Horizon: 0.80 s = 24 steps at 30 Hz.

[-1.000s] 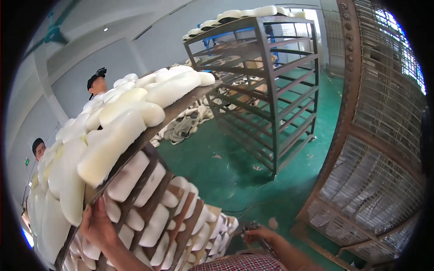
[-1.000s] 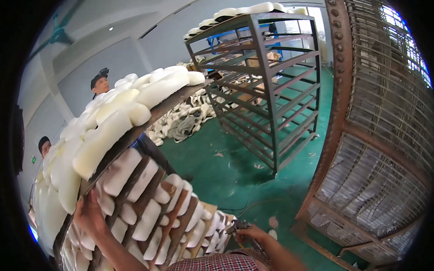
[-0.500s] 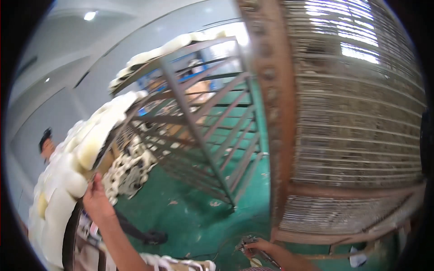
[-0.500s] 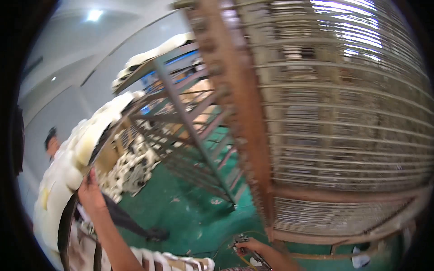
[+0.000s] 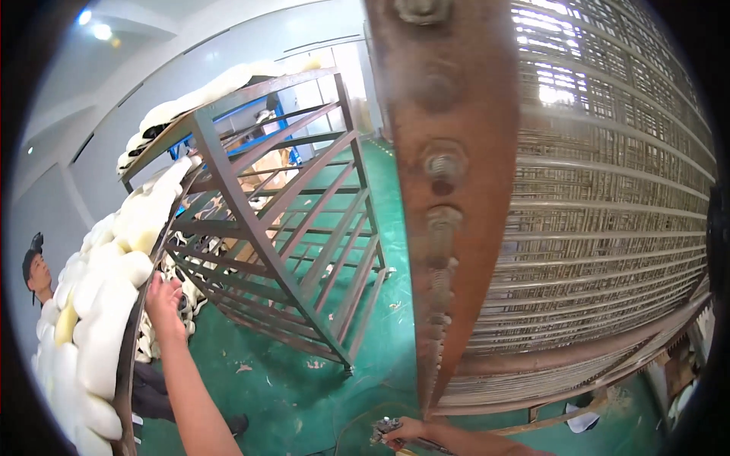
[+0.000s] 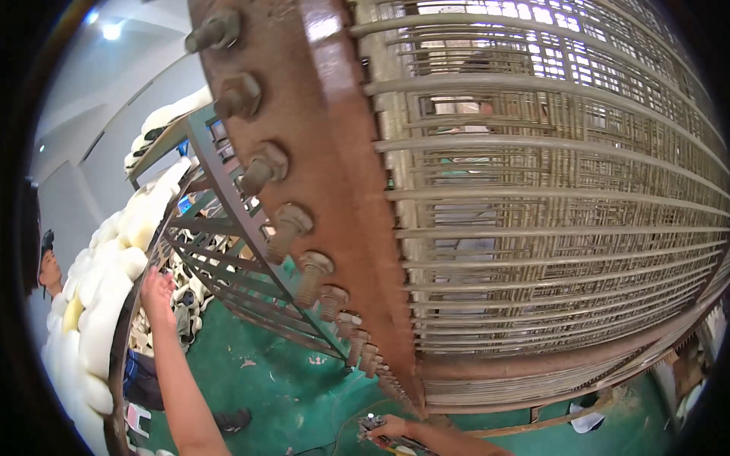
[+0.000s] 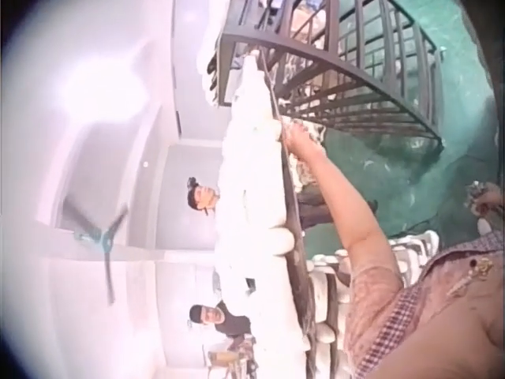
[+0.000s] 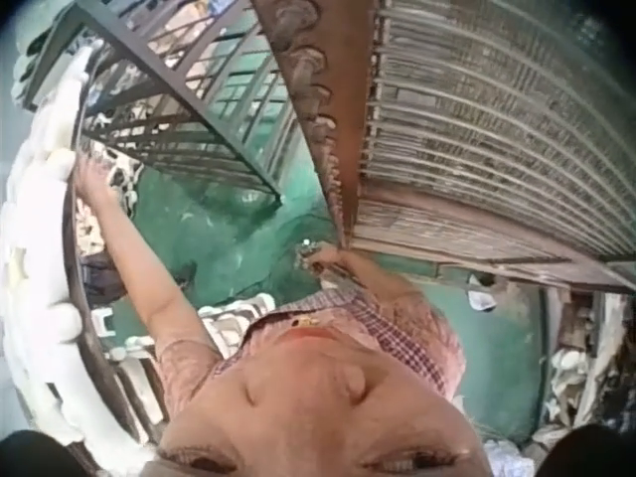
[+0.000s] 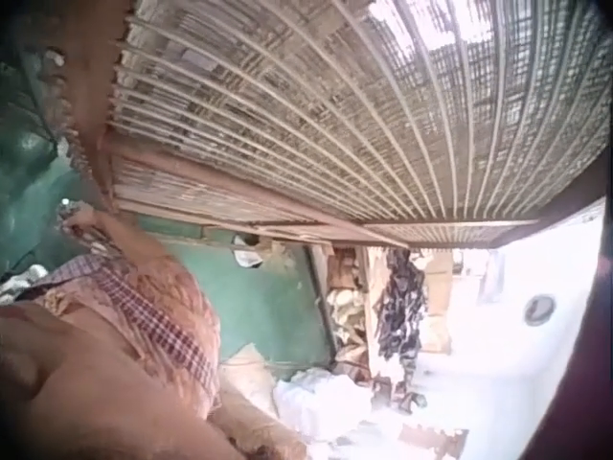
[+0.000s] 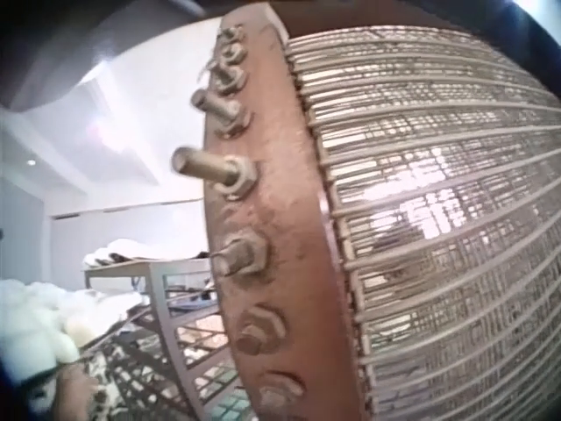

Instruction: Apply adhesive to foam pads using a spray gun and stack the boards on a drying rack.

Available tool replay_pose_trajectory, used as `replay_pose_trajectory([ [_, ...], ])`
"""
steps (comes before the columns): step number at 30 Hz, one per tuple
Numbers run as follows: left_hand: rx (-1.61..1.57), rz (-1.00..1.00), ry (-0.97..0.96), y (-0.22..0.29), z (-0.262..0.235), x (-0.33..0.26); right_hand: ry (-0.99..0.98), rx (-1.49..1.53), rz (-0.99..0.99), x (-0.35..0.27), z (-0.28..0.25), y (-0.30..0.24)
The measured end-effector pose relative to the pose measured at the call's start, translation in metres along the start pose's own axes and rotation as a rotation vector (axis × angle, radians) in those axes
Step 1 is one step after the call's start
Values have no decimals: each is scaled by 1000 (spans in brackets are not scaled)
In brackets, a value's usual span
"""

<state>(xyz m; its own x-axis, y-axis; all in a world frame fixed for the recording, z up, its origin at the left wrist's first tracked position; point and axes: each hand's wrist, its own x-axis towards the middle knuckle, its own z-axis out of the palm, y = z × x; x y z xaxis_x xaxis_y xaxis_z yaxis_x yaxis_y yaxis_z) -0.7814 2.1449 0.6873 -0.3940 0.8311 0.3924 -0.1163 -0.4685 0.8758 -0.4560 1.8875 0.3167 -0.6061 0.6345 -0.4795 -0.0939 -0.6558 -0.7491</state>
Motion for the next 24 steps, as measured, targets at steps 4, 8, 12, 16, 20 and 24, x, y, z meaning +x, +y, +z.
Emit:
replay_pose_trajectory([
  [4,10,-135,-292,-49,-18,-109,-38,-159,29,12,16,-21],
  [8,126,-423,-10,-64,-120,-262,-222,-486,-180,15,93,-71],
  [12,62,-812,149,-89,-201,-397,-474,-466,-202,5,158,-93],
  [16,-99,-701,94,-15,-211,-514,-883,-448,-382,-44,292,-93],
  [20,-431,-569,-4,67,-239,-669,-1204,-274,-503,-128,434,-32],
  [24,-342,-584,191,163,-251,-825,-1125,-5,-449,-207,528,20],
])
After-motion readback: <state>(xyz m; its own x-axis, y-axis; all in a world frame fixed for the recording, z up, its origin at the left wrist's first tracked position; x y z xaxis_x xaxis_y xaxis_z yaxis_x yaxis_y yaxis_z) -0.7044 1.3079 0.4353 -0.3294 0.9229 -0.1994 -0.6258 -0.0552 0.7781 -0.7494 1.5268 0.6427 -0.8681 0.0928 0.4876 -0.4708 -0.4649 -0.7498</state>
